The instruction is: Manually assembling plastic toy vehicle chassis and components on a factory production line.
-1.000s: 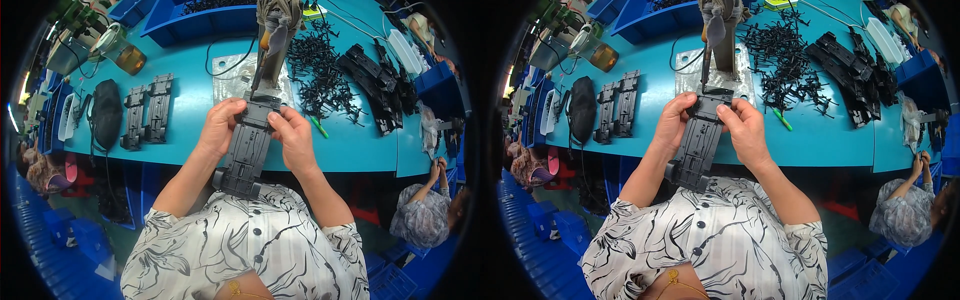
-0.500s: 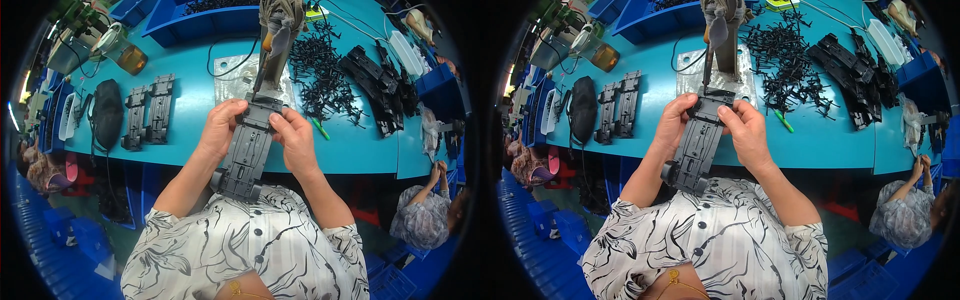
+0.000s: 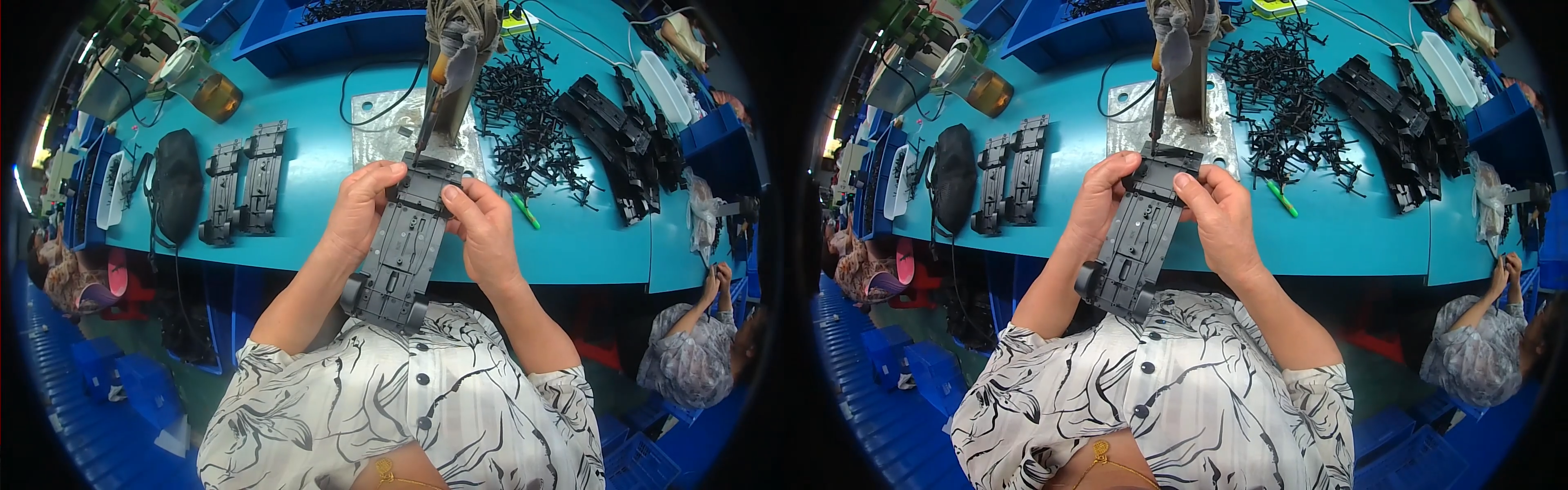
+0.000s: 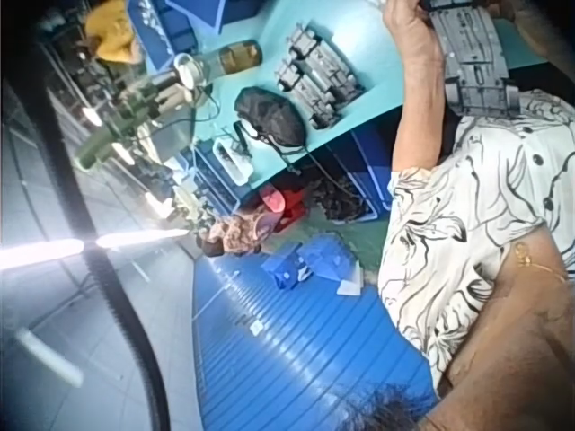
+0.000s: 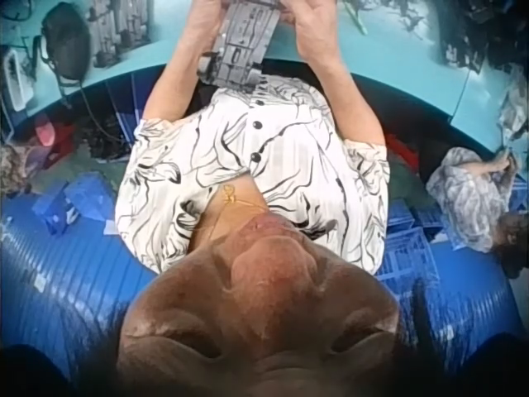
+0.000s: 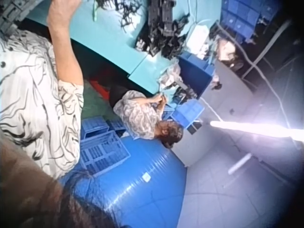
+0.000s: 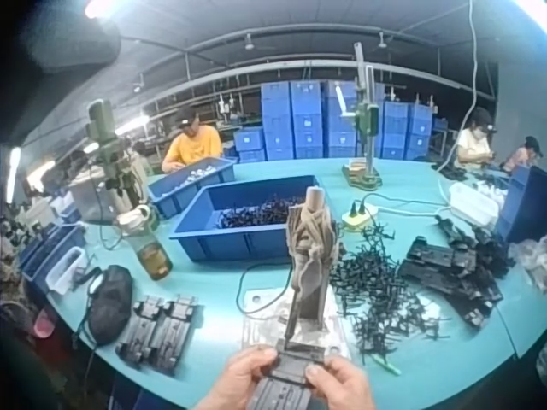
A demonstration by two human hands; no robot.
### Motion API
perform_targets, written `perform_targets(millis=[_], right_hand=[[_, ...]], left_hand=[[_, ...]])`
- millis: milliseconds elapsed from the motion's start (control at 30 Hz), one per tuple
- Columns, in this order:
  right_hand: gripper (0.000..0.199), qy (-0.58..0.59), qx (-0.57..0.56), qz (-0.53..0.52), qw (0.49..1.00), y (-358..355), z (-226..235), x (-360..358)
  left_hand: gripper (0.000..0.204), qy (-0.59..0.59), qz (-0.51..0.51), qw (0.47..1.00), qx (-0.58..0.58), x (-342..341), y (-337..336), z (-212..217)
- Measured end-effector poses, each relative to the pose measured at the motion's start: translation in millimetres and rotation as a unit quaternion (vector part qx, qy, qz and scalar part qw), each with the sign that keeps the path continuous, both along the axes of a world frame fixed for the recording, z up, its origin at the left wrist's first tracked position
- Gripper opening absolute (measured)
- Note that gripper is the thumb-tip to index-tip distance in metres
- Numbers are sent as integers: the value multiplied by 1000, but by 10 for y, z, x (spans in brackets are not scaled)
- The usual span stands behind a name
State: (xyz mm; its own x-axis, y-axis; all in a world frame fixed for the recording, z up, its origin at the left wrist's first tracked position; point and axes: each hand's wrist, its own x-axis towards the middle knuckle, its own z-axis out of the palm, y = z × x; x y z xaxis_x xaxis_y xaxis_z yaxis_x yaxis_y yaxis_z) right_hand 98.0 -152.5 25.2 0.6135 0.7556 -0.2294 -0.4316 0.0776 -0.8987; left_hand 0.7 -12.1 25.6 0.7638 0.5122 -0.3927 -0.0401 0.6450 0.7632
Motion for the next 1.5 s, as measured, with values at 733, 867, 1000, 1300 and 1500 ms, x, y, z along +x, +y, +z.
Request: perform_targets(millis=[733,867,1000,1300,1500], right_hand=[[15,88,46,5,995,-31,-68,-34],[17,147,66,-10,987,0,-94,-81],[21,144,78,-7,987,41,-260,-92],[24,114,54,20,992,214,-256,-126],[25,92,53,13,994,264,-223,-150]], left_hand=[[17,7,-29,999,24,15,49,31],[16,0,-16,1000,15,-1,44,-45],[16,-6,10,1000,19,-32,99,-197],[15,41,24,998,28,-122,231,-286],[16,45,14,998,41,-138,317,-368]])
